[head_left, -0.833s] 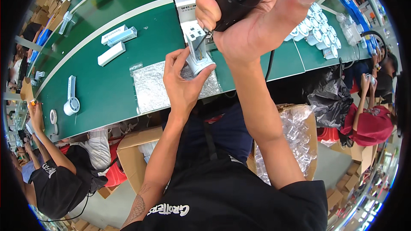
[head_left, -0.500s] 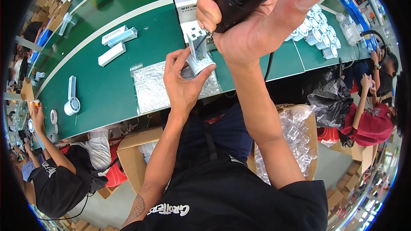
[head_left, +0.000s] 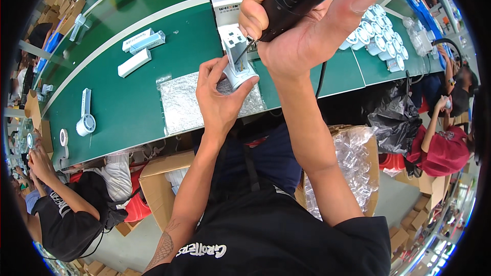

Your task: Assembling components of small portable fans and using an electric screwdriver to secure them.

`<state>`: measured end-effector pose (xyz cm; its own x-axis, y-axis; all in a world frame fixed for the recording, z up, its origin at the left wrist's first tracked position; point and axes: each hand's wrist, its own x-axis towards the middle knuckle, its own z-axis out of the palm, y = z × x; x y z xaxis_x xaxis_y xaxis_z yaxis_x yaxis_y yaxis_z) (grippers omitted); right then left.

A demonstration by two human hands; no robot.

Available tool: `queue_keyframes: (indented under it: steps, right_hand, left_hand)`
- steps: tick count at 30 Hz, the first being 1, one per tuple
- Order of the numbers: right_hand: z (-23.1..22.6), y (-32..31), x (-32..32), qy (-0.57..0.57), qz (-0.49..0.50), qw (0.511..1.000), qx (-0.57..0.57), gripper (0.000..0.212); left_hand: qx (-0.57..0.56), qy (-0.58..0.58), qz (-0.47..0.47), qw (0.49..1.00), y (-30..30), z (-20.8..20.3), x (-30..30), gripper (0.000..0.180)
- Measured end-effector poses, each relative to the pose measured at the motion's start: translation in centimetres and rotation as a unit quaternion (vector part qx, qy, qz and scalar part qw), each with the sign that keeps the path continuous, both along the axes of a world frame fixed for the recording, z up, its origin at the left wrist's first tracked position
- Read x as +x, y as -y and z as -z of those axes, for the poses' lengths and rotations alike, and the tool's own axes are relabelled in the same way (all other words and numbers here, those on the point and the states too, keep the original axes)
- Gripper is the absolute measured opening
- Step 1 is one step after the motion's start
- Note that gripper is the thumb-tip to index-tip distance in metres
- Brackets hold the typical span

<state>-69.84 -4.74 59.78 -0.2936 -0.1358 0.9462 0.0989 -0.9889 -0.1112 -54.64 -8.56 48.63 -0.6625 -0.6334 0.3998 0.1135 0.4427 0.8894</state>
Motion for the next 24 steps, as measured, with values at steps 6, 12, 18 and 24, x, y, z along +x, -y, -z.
queue_keyframes:
  steps: [6, 12, 18, 24]
  right_hand:
    - [-3.9, -3.1, 6.5, 0.215, 0.267, 0.878, 0.335, 0.105]
    - [-10.5, -7.6, 4.5, 0.182, 0.284, 0.934, 0.12, 0.091]
    - [-10.1, -0.1, -5.2, 0.188, 0.346, 0.913, 0.105, 0.073]
    - [-12.7, -5.0, -1.3, 0.185, 0.362, 0.905, 0.124, 0.074]
  left_hand:
    - [0.006, -0.003, -0.005, 1.0, 0.4, 0.2, 0.6, 0.062]
    - [0.012, -0.005, -0.005, 1.0, -0.2, 0.1, 0.2, 0.062]
    - [0.009, -0.01, -0.009, 1.0, 0.2, 0.2, 0.8, 0.061]
    - [0.004, -0.005, -0.004, 1.0, -0.3, -0.1, 0.2, 0.061]
